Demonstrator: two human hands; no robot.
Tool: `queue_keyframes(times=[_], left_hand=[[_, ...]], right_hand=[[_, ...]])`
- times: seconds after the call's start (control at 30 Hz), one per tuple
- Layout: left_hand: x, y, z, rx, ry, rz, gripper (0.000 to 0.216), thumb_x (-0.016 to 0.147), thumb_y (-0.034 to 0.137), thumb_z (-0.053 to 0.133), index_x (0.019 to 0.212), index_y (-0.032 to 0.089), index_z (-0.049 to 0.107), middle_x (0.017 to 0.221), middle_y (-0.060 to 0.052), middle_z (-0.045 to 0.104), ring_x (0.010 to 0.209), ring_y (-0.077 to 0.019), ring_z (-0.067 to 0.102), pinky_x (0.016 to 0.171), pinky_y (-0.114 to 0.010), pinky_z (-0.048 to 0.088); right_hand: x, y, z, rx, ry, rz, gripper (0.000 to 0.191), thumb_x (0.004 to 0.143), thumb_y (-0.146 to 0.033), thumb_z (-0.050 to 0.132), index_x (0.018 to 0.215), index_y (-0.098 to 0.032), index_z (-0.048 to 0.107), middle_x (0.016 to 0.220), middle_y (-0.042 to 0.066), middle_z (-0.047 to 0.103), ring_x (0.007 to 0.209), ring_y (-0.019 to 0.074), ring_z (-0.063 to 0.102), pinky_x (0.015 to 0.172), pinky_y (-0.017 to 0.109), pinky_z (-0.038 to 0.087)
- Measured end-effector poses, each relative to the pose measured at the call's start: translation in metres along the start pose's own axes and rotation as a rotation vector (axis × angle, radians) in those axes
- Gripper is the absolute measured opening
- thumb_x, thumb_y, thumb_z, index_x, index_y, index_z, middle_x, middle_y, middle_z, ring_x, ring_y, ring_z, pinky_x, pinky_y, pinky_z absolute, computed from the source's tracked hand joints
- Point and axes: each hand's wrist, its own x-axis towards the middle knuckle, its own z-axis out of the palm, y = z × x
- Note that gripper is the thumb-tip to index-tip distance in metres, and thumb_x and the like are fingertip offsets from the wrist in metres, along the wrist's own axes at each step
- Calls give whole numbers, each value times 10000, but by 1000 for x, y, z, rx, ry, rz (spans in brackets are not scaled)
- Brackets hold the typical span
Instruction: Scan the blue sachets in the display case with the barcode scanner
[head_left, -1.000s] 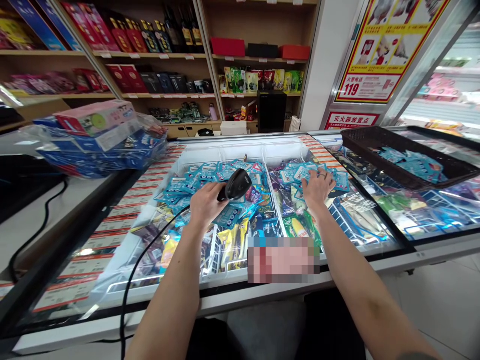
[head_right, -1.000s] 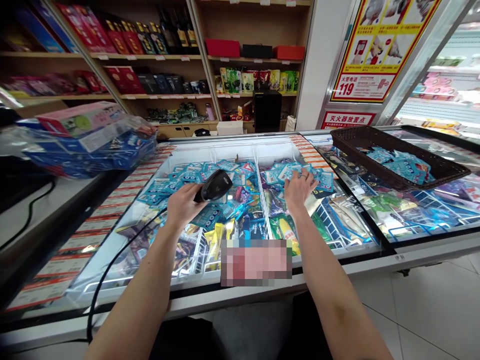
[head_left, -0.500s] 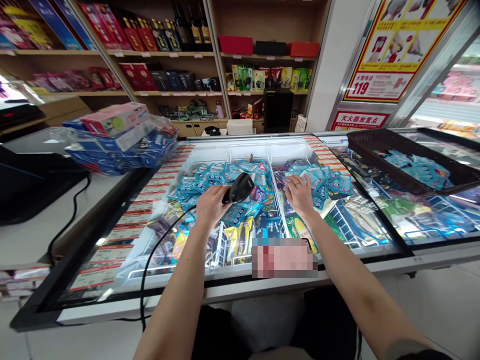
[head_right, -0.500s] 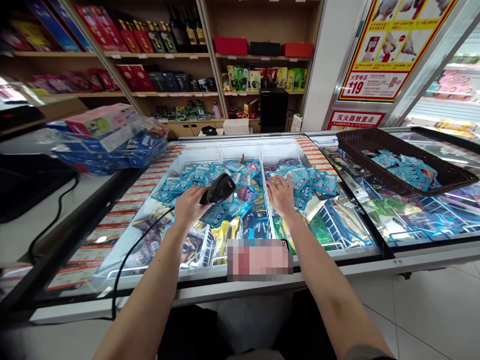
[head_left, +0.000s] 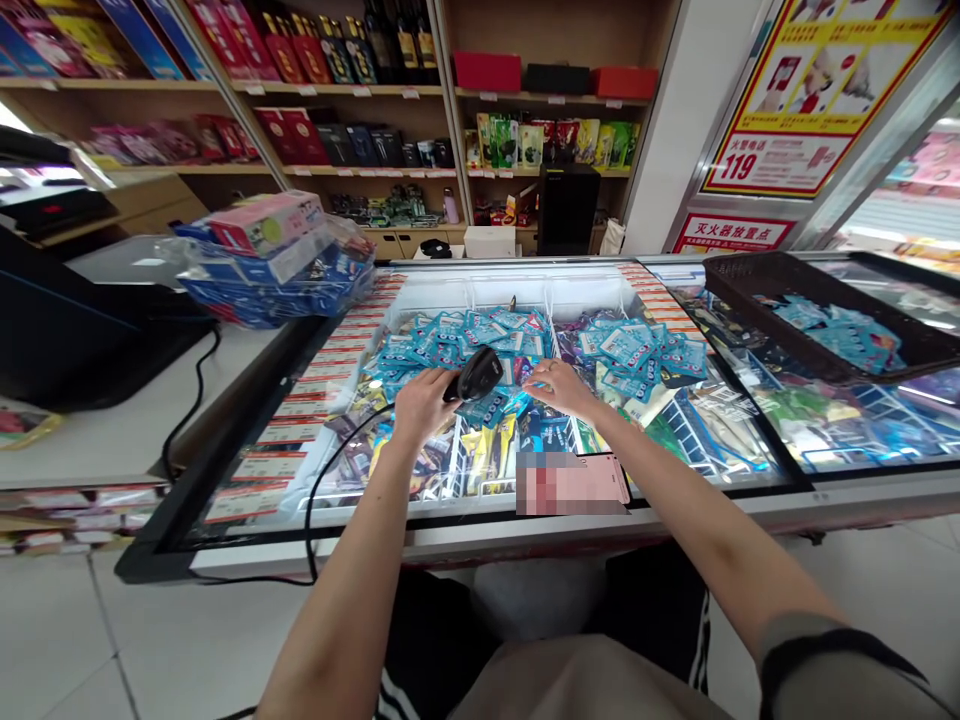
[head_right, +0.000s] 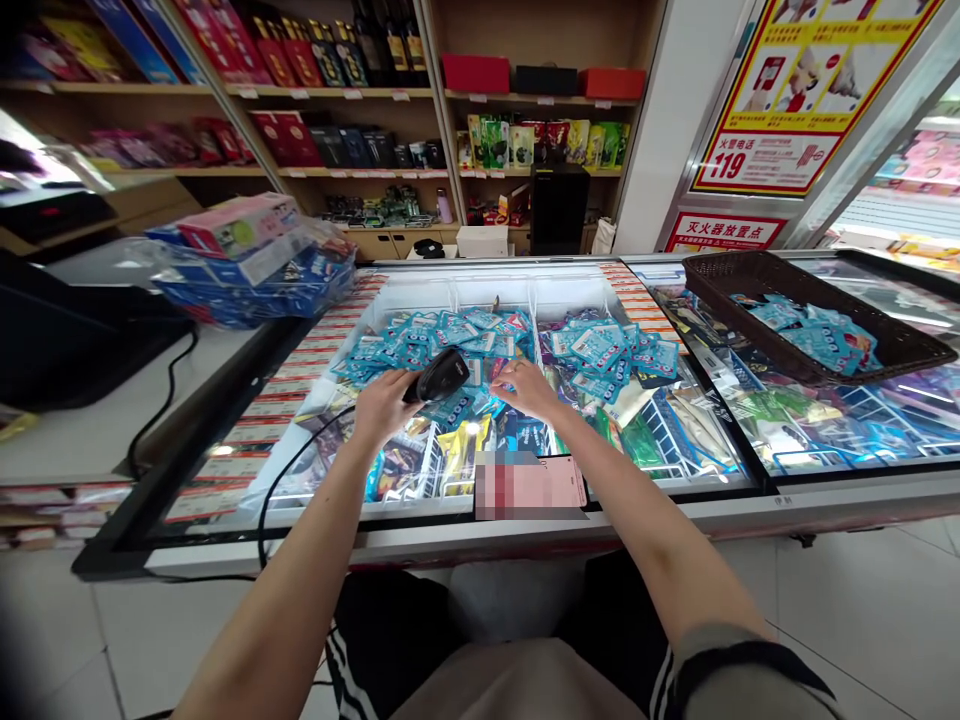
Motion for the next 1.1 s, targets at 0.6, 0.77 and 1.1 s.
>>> queue_keyframes(times=[0.6,0.77,1.1], left_hand=[[-18,-6,-5,-56,-7,-34,352,805,370,552,1118,214,592,986,-69,647,947,-231,578,695,-285,406],[-19,-4,-7,-67,-8,-45,373,795,400,556,1116,216,596,988,-61,652,947,-229,586,713,-285,418],[-24,0,-9,-106,4,-138,367,776,409,566,1086,218,612,1019,-61,660,965,-234,594,706,-279,425]], right_hand=[[18,-27,7,207,-163,520,236,732,-398,678,829,-183,674,849,22,684,804,166,621,721,262,418],[4,-17,-7,257,-166,509,314,783,-462,616,953,-203,668,895,13,692,796,146,636,674,225,436],[19,-78,13,-168,-141,482,758,579,-756,624,992,-120,642,1067,196,613,1068,358,527,882,473,406]])
